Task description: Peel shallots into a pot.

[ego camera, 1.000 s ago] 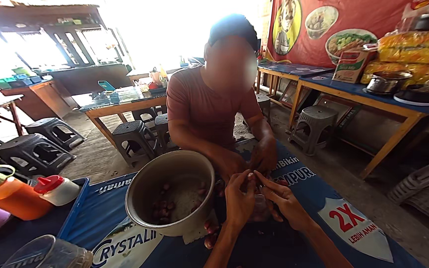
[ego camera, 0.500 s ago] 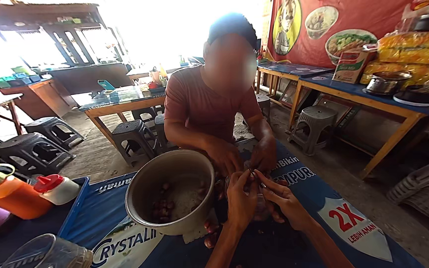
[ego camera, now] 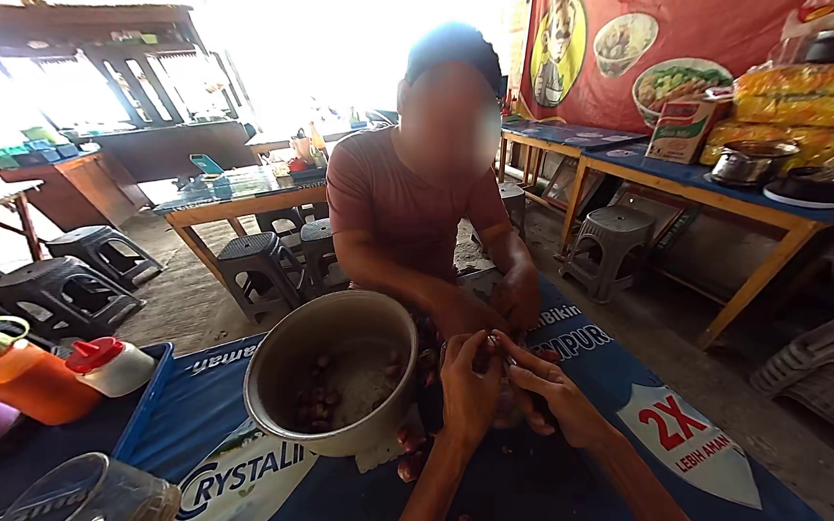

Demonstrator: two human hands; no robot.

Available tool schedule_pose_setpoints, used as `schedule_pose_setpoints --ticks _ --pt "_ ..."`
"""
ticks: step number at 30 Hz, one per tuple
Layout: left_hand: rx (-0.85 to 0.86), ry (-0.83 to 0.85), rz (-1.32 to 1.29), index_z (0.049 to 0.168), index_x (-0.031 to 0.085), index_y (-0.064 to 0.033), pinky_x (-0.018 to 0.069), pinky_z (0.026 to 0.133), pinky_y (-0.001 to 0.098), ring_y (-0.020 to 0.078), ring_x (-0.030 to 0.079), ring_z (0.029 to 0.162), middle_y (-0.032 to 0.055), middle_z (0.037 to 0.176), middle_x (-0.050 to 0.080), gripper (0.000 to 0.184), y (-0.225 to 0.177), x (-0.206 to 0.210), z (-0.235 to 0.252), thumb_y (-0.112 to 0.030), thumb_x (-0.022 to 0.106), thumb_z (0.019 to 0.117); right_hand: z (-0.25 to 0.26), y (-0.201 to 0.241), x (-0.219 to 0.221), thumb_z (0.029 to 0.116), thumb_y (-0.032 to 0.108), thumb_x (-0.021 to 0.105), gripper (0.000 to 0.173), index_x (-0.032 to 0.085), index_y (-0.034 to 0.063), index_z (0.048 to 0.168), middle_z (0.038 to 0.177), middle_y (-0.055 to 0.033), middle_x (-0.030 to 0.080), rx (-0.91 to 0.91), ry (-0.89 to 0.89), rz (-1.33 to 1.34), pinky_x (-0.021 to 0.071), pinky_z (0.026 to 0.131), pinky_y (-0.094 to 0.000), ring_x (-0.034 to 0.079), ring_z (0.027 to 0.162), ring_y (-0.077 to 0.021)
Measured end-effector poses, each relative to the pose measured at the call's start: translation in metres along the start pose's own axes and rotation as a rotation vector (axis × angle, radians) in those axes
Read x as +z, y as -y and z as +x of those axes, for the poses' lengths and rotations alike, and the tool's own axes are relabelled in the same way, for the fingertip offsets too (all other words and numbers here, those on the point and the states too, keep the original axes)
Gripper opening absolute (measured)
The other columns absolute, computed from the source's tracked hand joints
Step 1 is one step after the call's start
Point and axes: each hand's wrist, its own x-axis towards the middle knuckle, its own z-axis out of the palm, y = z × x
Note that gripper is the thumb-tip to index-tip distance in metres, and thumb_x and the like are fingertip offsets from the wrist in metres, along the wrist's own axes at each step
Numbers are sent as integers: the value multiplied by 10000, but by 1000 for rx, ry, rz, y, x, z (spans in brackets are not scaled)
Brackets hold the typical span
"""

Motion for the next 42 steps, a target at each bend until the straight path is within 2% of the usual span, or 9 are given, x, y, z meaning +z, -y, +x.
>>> schedule_pose_setpoints --ticks 6,13,19,24,28,33,36,40,42 --pt "21 -13 -13 1123 728 61 600 784 227 145 715 886 200 1082 681 314 1 1 1 -61 755 836 1 -3 2 1067 141 367 515 386 123 1581 626 40 484 -33 -85 16 403 363 -188 435 405 -48" --pt "-25 -6 -64 1132 725 61 600 791 214 126 715 885 191 1079 685 319 2 0 2 -55 753 837 1 0 -2 1075 175 353 536 326 175 1610 643 36 495 21 -20 74 399 372 -179 442 417 -47" --pt "-15 24 -95 1152 722 52 602 811 220 126 716 907 186 1099 683 306 3 -2 3 -74 746 875 1 0 -3 1061 149 389 517 399 144 1578 624 33 492 6 -80 34 402 365 -188 442 410 -49" --pt "-98 77 -232 1192 713 25 595 826 234 114 702 938 147 1108 691 286 7 -5 7 -76 689 926 0 2 -8 1072 186 339 529 327 179 1601 659 54 467 67 7 231 357 355 -158 409 414 -22" --pt "-219 121 -466 1196 676 70 600 832 239 96 714 903 115 1052 731 255 4 -9 10 -15 642 958 1 2 -11 1077 205 305 503 317 231 1579 634 78 467 105 110 434 354 355 -128 407 405 8" --pt "-297 113 -555 1186 670 77 614 795 254 102 723 835 97 991 745 240 1 -8 10 14 638 957 0 3 -9 1072 193 329 549 265 212 1617 643 58 474 59 73 289 374 358 -151 432 415 -19" --pt "-296 100 -550 1179 673 76 615 785 251 101 723 827 98 980 746 235 1 -7 10 -1 653 958 0 2 -6 1076 186 370 555 283 205 1624 651 36 491 41 23 198 386 363 -171 443 420 -40" --pt "-315 124 -571 1190 669 72 616 780 258 108 722 825 94 975 741 230 1 -9 10 -13 623 981 -1 1 -5 1073 160 357 536 329 173 1608 648 40 491 35 -12 206 384 355 -172 434 410 -37" --pt "-396 158 -649 1234 647 73 606 789 268 120 713 833 99 987 734 253 -1 -11 12 -7 569 1007 -1 2 -6 1076 165 335 537 313 187 1612 647 49 481 50 6 254 371 354 -164 424 410 -29"
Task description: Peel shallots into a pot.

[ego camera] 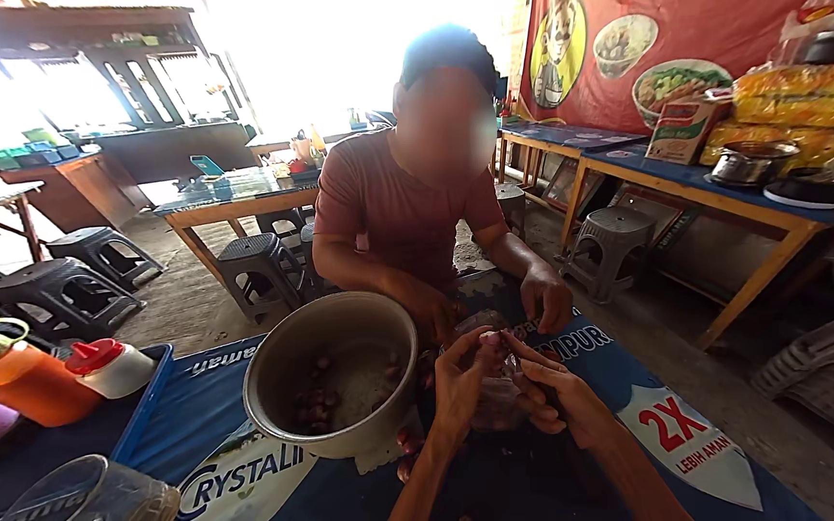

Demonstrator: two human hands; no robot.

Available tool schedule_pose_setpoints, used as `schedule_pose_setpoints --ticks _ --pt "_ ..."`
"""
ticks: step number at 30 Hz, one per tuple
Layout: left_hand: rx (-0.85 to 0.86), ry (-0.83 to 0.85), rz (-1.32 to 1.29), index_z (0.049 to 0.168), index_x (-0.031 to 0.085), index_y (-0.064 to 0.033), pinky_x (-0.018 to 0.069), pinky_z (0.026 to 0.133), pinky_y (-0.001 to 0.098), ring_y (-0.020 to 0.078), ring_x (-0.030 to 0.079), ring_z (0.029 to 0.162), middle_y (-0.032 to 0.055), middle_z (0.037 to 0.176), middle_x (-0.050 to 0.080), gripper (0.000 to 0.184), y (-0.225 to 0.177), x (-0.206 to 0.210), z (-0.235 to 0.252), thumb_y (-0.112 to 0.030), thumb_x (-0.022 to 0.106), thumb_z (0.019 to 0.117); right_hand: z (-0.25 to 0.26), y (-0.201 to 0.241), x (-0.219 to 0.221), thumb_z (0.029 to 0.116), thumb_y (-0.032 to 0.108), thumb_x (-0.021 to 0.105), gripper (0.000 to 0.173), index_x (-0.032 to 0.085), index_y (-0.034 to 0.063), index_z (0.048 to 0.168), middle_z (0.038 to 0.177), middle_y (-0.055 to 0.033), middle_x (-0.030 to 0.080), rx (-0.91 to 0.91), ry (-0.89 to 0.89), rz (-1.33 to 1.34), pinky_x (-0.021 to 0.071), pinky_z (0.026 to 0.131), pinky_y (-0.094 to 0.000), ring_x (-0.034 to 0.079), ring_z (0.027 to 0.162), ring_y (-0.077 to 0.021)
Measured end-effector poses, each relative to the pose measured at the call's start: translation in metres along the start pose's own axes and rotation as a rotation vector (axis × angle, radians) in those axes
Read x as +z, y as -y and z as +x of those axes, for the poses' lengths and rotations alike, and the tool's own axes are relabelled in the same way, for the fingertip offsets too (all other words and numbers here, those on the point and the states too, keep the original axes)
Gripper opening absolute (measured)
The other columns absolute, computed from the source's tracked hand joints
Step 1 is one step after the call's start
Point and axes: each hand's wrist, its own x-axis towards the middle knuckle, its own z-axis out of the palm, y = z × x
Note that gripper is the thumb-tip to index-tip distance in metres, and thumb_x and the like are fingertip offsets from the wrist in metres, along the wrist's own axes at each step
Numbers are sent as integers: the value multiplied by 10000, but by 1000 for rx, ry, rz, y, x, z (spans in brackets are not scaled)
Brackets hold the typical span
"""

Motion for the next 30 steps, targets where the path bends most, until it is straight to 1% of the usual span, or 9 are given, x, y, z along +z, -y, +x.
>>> schedule_pose_setpoints --ticks 4,9,12,16,18,20,23,27,30 --pt "-132 43 -148 1314 597 74 587 830 301 150 697 881 118 1047 711 308 -1 -1 4 -65 509 1053 0 1 2 1076 157 349 531 332 171 1607 639 38 482 -11 -34 -20 382 355 -177 437 413 -41" --pt "-136 -8 -172 1250 638 79 589 794 303 153 689 821 118 988 712 275 4 0 5 -65 553 1032 -1 0 5 1072 158 348 534 334 173 1605 617 42 465 1 -23 -25 375 353 -176 428 406 -39" --pt "-167 -15 -206 1246 616 86 589 799 306 161 692 825 126 979 709 266 4 -2 6 -58 517 1047 0 -1 4 1079 164 325 537 301 184 1615 627 51 457 8 -23 24 363 356 -167 418 411 -33" --pt "-222 26 -345 1239 604 72 578 807 277 134 679 827 102 988 695 273 2 -3 7 -48 426 1071 1 0 4 1081 164 307 536 280 188 1616 642 54 463 -4 -36 43 366 354 -160 418 410 -25" --pt "-251 40 -395 1240 611 67 569 801 257 119 673 829 99 1006 696 281 2 -3 8 -46 414 1073 1 0 5 1082 159 314 533 289 172 1615 634 47 468 -16 -56 26 368 352 -169 420 406 -33" --pt "-252 53 -355 1254 611 61 558 809 245 104 663 847 90 1034 691 278 4 -3 7 -59 443 1068 0 -1 6 1082 155 320 526 313 162 1609 622 40 475 -20 -65 3 375 356 -176 430 407 -39" --pt "-234 48 -283 1271 617 69 554 824 270 120 657 866 100 1068 691 282 8 -3 7 -49 485 1051 0 -2 8 1080 147 326 526 325 160 1606 622 34 477 -35 -80 2 381 353 -176 436 406 -41" --pt "-249 49 -338 1274 616 63 567 831 262 121 685 879 109 1087 713 296 4 -4 6 -41 425 1073 1 -2 6 1089 159 312 523 306 164 1612 624 38 464 -72 -141 -3 367 348 -180 418 403 -41" --pt "-247 62 -362 1290 597 68 569 840 265 125 694 885 115 1088 720 316 2 -5 6 -30 386 1076 2 -2 4 1085 143 321 520 329 145 1605 609 31 462 -97 -169 -8 376 347 -185 429 401 -48"
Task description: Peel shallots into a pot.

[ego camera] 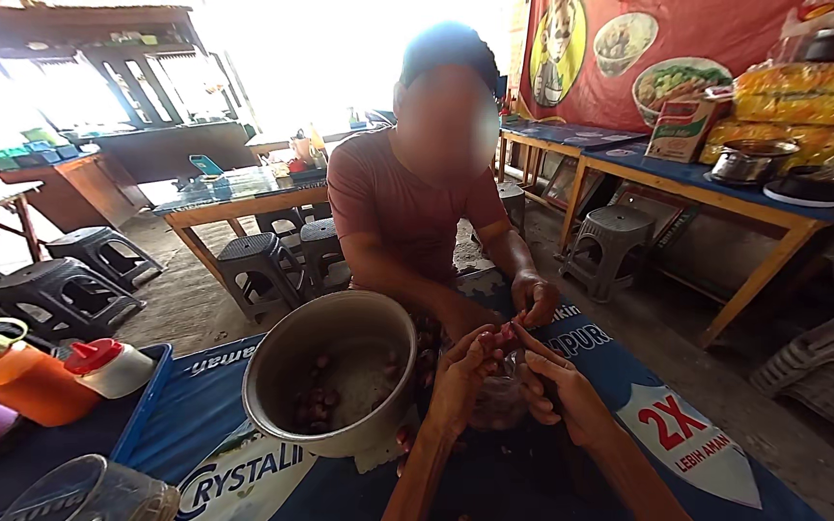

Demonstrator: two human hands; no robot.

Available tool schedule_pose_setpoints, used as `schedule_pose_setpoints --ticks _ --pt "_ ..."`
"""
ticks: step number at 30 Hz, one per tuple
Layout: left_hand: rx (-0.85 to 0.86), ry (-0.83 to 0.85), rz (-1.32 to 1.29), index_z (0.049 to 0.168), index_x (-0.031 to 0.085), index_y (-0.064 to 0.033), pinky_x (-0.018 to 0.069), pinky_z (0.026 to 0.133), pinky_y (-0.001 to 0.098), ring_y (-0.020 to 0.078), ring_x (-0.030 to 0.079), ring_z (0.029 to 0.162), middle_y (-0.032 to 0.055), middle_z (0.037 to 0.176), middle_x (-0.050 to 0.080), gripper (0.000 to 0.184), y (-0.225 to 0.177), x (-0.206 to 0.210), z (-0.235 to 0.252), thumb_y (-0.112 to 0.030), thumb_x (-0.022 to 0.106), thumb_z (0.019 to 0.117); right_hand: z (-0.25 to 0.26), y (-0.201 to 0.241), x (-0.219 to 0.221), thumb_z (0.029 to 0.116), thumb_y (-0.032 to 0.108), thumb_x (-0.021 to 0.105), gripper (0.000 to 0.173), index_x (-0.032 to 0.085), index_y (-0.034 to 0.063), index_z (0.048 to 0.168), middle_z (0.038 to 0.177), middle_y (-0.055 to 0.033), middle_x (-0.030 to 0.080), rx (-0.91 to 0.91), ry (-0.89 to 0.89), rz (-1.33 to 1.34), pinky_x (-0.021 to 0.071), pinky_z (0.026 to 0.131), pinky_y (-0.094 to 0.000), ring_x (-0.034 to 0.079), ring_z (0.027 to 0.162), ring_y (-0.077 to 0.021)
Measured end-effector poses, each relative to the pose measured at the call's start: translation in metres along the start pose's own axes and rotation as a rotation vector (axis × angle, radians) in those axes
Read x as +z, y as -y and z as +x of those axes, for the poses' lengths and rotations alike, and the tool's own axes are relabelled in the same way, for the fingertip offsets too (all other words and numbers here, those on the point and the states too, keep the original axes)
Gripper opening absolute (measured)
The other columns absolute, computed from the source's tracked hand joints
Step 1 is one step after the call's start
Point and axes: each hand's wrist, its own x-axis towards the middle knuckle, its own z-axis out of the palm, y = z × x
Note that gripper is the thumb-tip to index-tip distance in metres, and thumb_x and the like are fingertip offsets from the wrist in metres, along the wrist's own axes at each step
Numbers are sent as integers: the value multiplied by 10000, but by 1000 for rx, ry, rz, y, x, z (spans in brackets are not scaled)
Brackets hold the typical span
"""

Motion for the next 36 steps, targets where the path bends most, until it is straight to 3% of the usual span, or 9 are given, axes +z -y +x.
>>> schedule_pose_setpoints --ticks 8,11,13,16,21,24,29,36 --pt "-19 -104 -24 1213 628 49 554 832 257 126 679 891 107 1064 707 317 -4 0 0 -83 364 1096 -1 -1 4 1082 159 381 539 306 160 1615 644 18 484 -15 -9 -196 410 363 -207 449 416 -72" --pt "-41 -124 -58 1244 607 26 556 813 246 118 672 865 91 1050 693 298 -5 2 0 -112 385 1099 -2 -3 5 1065 141 406 564 298 161 1618 675 16 517 -69 46 -243 419 376 -213 463 434 -75" --pt "-38 -139 -72 1301 592 30 565 806 246 118 680 864 91 1057 697 306 -7 6 -1 -111 413 1096 -3 -5 6 1049 117 415 570 310 137 1609 731 17 570 -117 79 -262 428 372 -197 482 440 -62" --pt "-1 -127 -60 1296 609 39 577 841 263 128 700 904 102 1092 713 282 -7 8 -3 -56 476 1066 -3 -7 6 1049 127 426 562 334 148 1603 844 7 622 -154 147 -302 440 383 -187 497 467 -51" --pt "185 -128 139 1319 605 82 553 948 285 145 690 1036 133 1170 714 327 -1 6 -4 5 583 1003 -2 -8 7 1056 138 422 565 324 150 1612 730 5 575 -126 94 -321 428 380 -202 489 455 -71" --pt "305 -108 223 1305 603 101 567 944 289 148 700 1033 142 1153 720 331 1 6 -4 31 593 982 -3 -5 7 1064 141 407 547 333 138 1606 698 10 543 -98 28 -291 432 376 -213 478 442 -80" --pt "389 -73 308 1267 615 118 595 900 279 137 718 979 143 1130 724 324 2 8 -6 60 621 948 -6 -1 6 1053 127 403 574 305 150 1617 675 20 543 -84 138 -255 408 367 -191 466 428 -61" --pt "439 -30 383 1232 641 122 582 916 243 101 709 1007 136 1169 719 309 4 4 -6 62 638 929 -5 0 3 1051 122 401 577 307 170 1618 693 31 552 -79 203 -272 420 375 -180 474 435 -49"
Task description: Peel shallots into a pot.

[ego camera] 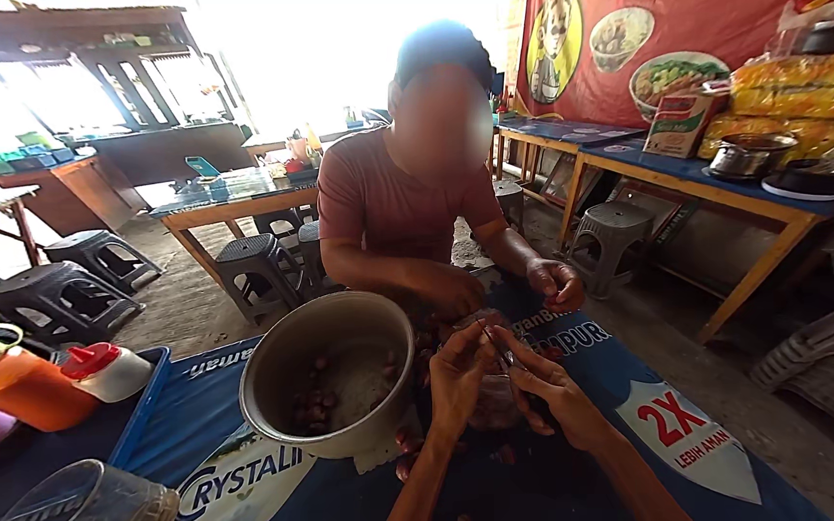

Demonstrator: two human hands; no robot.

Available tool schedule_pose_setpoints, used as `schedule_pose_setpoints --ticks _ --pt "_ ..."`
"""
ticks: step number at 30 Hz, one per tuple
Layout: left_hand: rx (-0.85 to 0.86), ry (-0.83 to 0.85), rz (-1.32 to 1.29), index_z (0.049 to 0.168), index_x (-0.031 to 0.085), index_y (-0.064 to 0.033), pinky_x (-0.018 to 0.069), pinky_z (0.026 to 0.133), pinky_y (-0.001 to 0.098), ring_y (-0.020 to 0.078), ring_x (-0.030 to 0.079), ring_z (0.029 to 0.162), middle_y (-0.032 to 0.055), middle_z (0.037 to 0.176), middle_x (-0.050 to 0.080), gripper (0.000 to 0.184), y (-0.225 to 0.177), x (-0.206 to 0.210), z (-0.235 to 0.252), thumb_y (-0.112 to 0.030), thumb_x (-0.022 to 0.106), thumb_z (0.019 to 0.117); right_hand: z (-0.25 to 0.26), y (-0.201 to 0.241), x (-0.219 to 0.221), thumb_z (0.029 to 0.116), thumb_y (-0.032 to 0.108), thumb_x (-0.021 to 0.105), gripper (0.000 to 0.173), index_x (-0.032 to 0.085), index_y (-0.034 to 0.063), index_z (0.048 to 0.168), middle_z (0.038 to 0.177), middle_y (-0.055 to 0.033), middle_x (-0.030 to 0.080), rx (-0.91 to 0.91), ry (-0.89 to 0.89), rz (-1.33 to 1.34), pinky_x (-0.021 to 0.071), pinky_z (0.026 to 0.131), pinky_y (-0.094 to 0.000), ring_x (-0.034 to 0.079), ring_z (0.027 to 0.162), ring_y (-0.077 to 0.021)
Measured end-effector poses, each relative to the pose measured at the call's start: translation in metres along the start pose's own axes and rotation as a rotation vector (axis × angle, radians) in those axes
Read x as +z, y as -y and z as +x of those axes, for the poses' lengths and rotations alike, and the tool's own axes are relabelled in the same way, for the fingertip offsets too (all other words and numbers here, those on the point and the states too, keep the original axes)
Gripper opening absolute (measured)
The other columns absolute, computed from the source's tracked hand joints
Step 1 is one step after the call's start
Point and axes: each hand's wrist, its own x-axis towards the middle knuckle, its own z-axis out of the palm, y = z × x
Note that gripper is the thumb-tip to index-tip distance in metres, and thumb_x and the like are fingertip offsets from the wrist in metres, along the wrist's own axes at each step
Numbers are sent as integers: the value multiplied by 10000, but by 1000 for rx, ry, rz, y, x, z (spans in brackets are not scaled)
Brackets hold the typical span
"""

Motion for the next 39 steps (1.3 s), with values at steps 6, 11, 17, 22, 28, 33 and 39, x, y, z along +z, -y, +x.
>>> schedule_pose_setpoints --ticks 6,11,17,22,28,33,39 --pt "17 -9 -37 1206 663 115 595 897 255 116 716 978 140 1147 720 317 5 -4 2 67 684 893 0 -1 -3 1052 130 405 576 307 172 1619 689 37 544 -5 32 16 420 377 -178 472 438 -44" --pt "4 -26 -49 1165 689 101 598 886 260 127 715 964 135 1127 720 302 8 -7 2 56 715 867 0 -4 -1 1050 127 419 541 381 145 1589 703 40 564 -27 -12 19 417 369 -180 458 427 -38" --pt "-55 -36 -78 1179 682 96 599 874 263 115 723 934 108 1059 747 313 4 -3 0 64 711 870 0 -4 2 1045 94 399 506 443 105 1549 659 48 562 -55 -98 1 419 364 -179 455 410 -31" --pt "-80 0 -82 1223 664 98 584 921 282 136 715 995 126 1105 741 318 4 -4 2 38 680 912 -1 1 -1 1056 139 346 557 326 159 1612 616 44 496 58 -61 144 378 352 -179 433 404 -40" --pt "-93 4 -68 1202 670 97 586 902 262 113 716 965 107 1081 745 287 0 -3 0 42 665 920 -1 2 -5 1054 145 389 574 305 179 1620 683 31 517 63 -6 104 393 366 -181 439 426 -50" --pt "-55 -31 -57 1164 691 103 592 891 252 103 725 960 112 1066 756 264 2 -1 -1 63 683 903 0 -1 -5 1057 134 395 544 358 161 1600 674 35 520 53 -28 67 398 363 -181 440 419 -45" --pt "-74 -63 -65 1170 688 99 594 880 257 112 724 943 117 1052 753 257 3 4 -4 45 677 919 2 -6 3 1054 105 381 517 404 104 1570 624 40 502 -4 -136 60 401 358 -190 436 403 -49"
